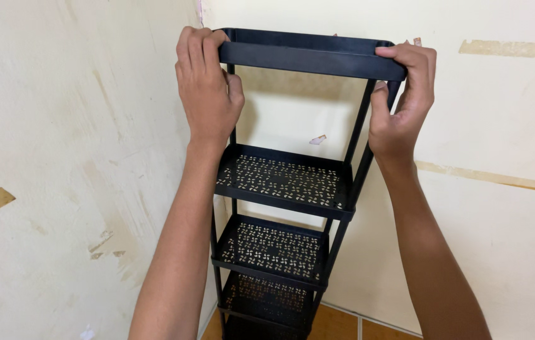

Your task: The person assembles a black metal corner shelf by inserting vertical poles into perforated shelves and then placing the top shelf onto the frame. The person adjusts the alignment of the poles and shelves to ensure stability.

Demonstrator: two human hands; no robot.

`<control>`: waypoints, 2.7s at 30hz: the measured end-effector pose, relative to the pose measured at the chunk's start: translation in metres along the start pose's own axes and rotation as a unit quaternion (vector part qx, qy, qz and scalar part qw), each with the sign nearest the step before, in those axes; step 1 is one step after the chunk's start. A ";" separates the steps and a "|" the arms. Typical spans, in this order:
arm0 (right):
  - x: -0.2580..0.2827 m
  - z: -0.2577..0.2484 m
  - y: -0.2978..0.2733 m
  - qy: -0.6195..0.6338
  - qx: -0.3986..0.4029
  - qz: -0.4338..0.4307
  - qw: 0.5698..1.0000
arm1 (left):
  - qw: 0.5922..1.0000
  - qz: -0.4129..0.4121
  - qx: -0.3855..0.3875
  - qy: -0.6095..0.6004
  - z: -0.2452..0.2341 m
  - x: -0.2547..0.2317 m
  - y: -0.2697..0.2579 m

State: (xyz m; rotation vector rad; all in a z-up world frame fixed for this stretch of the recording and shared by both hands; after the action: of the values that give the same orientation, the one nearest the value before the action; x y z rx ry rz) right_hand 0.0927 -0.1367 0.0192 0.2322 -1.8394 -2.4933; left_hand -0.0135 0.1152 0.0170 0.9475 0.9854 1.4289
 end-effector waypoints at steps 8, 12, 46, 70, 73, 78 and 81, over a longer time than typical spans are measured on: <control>-0.037 -0.014 0.022 0.146 0.035 0.085 0.985 | 0.999 -0.015 0.033 -0.012 -0.022 -0.008 0.015; -0.068 -0.013 0.027 0.063 0.091 0.097 0.989 | 0.994 -0.062 0.087 -0.013 -0.031 -0.008 0.027; -0.118 -0.018 -0.004 0.097 0.124 0.078 0.985 | 0.996 0.010 -0.034 -0.079 0.056 -0.197 -0.014; -0.014 0.001 0.068 0.024 0.228 0.073 0.971 | 0.995 0.021 0.085 0.052 -0.018 -0.083 0.011; -0.004 0.020 0.057 -0.081 0.176 -0.039 0.980 | 0.993 -0.045 0.063 0.094 -0.032 -0.047 0.013; -0.009 0.025 0.040 -0.107 0.043 -0.153 0.981 | 0.972 -0.207 0.096 0.059 -0.043 -0.018 0.010; -0.026 0.019 0.040 -0.108 0.045 -0.146 0.982 | 0.977 -0.201 0.043 -0.050 -0.048 -0.010 0.010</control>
State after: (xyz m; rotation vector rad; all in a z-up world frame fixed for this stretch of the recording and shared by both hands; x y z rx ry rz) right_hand 0.1129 -0.1272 0.0653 0.2627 -2.1454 -2.7249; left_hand -0.0614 0.1014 0.0098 0.8181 1.0977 0.9979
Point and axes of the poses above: each hand's wrist, its own y-axis towards the middle knuckle, its own z-axis out of the palm, x = y × z, the point moved 1 cm from there along y, towards the middle knuckle, and after that the axes turned 15 degrees about -x, right-handed, at the moved point
